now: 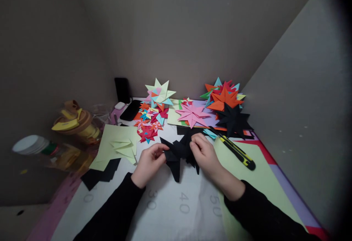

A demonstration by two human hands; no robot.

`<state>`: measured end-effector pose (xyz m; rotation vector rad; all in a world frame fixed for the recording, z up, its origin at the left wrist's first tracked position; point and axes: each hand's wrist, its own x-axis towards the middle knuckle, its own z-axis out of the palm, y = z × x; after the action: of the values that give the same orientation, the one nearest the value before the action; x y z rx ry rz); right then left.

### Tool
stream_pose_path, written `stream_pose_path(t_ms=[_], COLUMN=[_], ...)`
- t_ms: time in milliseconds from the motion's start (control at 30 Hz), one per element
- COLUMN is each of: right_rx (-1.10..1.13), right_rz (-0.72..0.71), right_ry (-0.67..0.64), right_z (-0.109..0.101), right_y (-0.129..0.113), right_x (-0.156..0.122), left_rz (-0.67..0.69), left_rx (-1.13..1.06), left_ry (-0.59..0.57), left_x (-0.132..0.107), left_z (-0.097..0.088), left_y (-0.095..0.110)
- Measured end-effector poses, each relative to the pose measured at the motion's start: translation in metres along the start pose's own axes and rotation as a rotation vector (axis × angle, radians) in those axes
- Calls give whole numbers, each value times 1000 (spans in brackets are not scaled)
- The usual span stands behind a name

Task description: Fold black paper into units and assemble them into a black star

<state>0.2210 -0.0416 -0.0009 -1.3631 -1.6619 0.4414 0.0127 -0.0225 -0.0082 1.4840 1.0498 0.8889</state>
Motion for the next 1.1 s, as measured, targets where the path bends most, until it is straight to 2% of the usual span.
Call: stream_pose_path(t_ms=[133, 267, 400, 467, 667, 767, 900, 1000, 1100], right_rx=[-2, -25, 4, 9, 130, 238, 459, 550, 546], right_rz=[-2, 17, 68, 71, 95, 159, 291, 383, 404], right_ry=[-54, -106, -67, -71, -198, -201, -245, -287, -274], right_z=[6, 11, 15, 18, 21, 21, 22, 21, 20], right_y=[-5, -6, -3, -2, -3, -3, -4, -4, -2], right_x=[-4, -7, -10, -11, -16, -16, -15, -13, -12], left_rz=[14, -10, -59, -64, -36, 63, 209, 166, 110], left_rx=[-23, -158, -216, -193, -26, 90, 226, 181, 124], left_ry=[9, 41, 15, -6, 4, 42, 152, 190, 155], left_x=[-1, -2, -5, -6, -8, -8, -6, -3, -2], left_z=[2, 6, 10, 12, 13, 11, 7, 5, 2], left_y=[-1, -1, 3, 5, 4, 3, 2, 3, 5])
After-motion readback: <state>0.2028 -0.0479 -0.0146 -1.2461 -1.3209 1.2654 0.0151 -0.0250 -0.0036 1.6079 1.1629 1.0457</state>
